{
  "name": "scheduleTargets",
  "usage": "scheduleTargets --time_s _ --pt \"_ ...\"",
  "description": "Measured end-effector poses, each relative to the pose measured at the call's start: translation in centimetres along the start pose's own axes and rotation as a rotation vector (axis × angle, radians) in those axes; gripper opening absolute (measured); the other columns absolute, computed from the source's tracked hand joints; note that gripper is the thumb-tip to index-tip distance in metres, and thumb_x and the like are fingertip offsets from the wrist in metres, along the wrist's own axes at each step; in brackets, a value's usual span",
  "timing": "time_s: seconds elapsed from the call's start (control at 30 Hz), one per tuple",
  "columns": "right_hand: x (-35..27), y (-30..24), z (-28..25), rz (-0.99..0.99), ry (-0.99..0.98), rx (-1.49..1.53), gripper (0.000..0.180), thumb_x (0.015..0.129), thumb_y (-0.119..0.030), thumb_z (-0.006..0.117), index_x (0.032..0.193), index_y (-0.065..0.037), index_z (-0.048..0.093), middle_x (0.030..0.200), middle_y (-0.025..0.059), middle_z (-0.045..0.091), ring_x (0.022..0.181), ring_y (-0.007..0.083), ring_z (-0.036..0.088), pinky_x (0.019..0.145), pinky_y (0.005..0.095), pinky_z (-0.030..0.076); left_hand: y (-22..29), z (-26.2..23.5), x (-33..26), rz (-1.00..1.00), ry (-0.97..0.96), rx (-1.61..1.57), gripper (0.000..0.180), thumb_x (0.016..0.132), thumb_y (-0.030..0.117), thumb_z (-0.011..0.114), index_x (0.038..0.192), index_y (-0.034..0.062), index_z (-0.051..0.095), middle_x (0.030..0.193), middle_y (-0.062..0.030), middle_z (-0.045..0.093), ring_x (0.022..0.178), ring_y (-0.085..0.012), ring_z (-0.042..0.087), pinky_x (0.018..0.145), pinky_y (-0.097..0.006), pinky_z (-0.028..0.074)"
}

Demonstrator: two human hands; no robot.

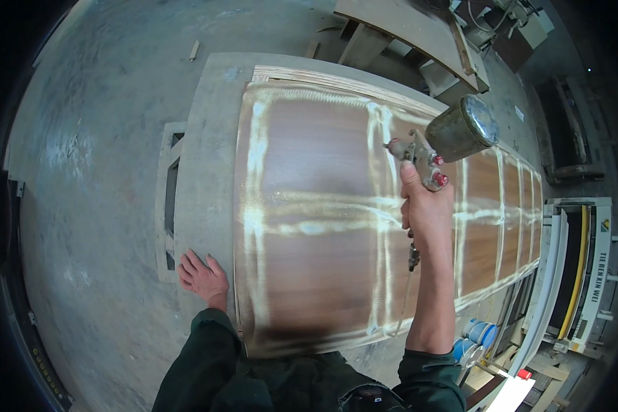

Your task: Applying a spray coating to a large wooden panel using an industrial spray gun.

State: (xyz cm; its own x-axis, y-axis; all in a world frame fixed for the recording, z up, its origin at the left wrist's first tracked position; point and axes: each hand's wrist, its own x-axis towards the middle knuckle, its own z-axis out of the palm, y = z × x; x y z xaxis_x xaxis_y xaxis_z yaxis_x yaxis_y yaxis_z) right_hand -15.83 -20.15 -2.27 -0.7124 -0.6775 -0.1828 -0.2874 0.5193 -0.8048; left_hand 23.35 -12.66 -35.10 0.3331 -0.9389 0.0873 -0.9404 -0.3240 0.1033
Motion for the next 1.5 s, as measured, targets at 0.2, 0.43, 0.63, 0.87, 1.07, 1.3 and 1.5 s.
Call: scheduleTargets --time_s 0.2,0.43,0.63,0.87,1.07,1.3,1.5 --pt "2.1 -0.8 -0.5 -0.017 0.044 0.007 0.04 0.101 -0.039 0.072 0.084 -0.006 0.058 0.067 -0.0003 0.053 0.042 0.0079 0.044 0.036 0.028 0.033 -0.1 0.2 -0.1 -0.001 -0.001 0.009 0.067 0.102 0.044 0.051 0.158 0.0073 0.042 0.162 -0.0176 0.039 0.148 -0.0433 0.03 0.121 -0.058 0.019" --pt "1.8 -2.3 2.9 -0.021 -0.122 0.147 0.048 0.096 -0.043 0.077 0.079 -0.004 0.058 0.064 0.0007 0.053 0.043 0.0093 0.048 0.036 0.0281 0.037 0.1 0.2 -0.2 -0.001 0.032 0.0 0.066 0.102 0.043 0.053 0.156 0.007 0.044 0.16 -0.0174 0.042 0.145 -0.0443 0.034 0.119 -0.061 0.021" --pt "0.5 -5.4 5.2 -0.048 -0.2 0.087 0.037 0.101 -0.038 0.072 0.086 -0.007 0.057 0.069 -0.0001 0.053 0.043 0.0072 0.043 0.036 0.0277 0.035 -0.5 0.1 -0.7 -0.006 0.05 -0.012 0.064 0.102 0.043 0.054 0.155 0.0082 0.046 0.159 -0.0173 0.044 0.145 -0.0439 0.035 0.119 -0.06 0.023" --pt "-1.0 -7.8 6.7 -0.094 -0.306 0.156 0.043 0.099 -0.042 0.073 0.083 -0.004 0.061 0.067 0.0021 0.055 0.044 0.0095 0.05 0.036 0.0279 0.038 -1.4 -0.2 -1.9 -0.001 0.072 -0.021 0.064 0.102 0.042 0.055 0.154 0.0078 0.046 0.158 -0.0181 0.045 0.144 -0.0441 0.036 0.118 -0.06 0.023" --pt "1.0 -9.7 7.9 -0.115 -0.321 0.111 0.036 0.1 -0.039 0.072 0.089 -0.007 0.059 0.069 0.0013 0.056 0.043 0.0079 0.045 0.036 0.0279 0.037 -1.2 0.0 -1.8 0.009 0.067 -0.023 0.064 0.102 0.042 0.055 0.154 0.0073 0.046 0.158 -0.0184 0.044 0.144 -0.0441 0.036 0.119 -0.061 0.023" --pt "2.5 -8.3 6.7 -0.053 -0.241 0.099 0.044 0.098 -0.04 0.073 0.078 -0.004 0.056 0.062 0.001 0.053 0.042 0.0097 0.046 0.038 0.0296 0.038 -1.7 0.4 -1.9 0.004 0.059 -0.024 0.066 0.102 0.043 0.054 0.156 0.0067 0.044 0.16 -0.0186 0.042 0.145 -0.0443 0.034 0.119 -0.061 0.022" --pt "3.8 -6.3 2.1 -0.051 -0.108 0.118 0.042 0.099 -0.041 0.073 0.078 -0.009 0.054 0.064 -0.0017 0.05 0.043 0.0082 0.043 0.036 0.0292 0.034 -1.4 0.4 -1.7 0.022 0.049 -0.032 0.066 0.102 0.043 0.054 0.156 0.0061 0.044 0.161 -0.0191 0.041 0.145 -0.0446 0.034 0.119 -0.061 0.022"
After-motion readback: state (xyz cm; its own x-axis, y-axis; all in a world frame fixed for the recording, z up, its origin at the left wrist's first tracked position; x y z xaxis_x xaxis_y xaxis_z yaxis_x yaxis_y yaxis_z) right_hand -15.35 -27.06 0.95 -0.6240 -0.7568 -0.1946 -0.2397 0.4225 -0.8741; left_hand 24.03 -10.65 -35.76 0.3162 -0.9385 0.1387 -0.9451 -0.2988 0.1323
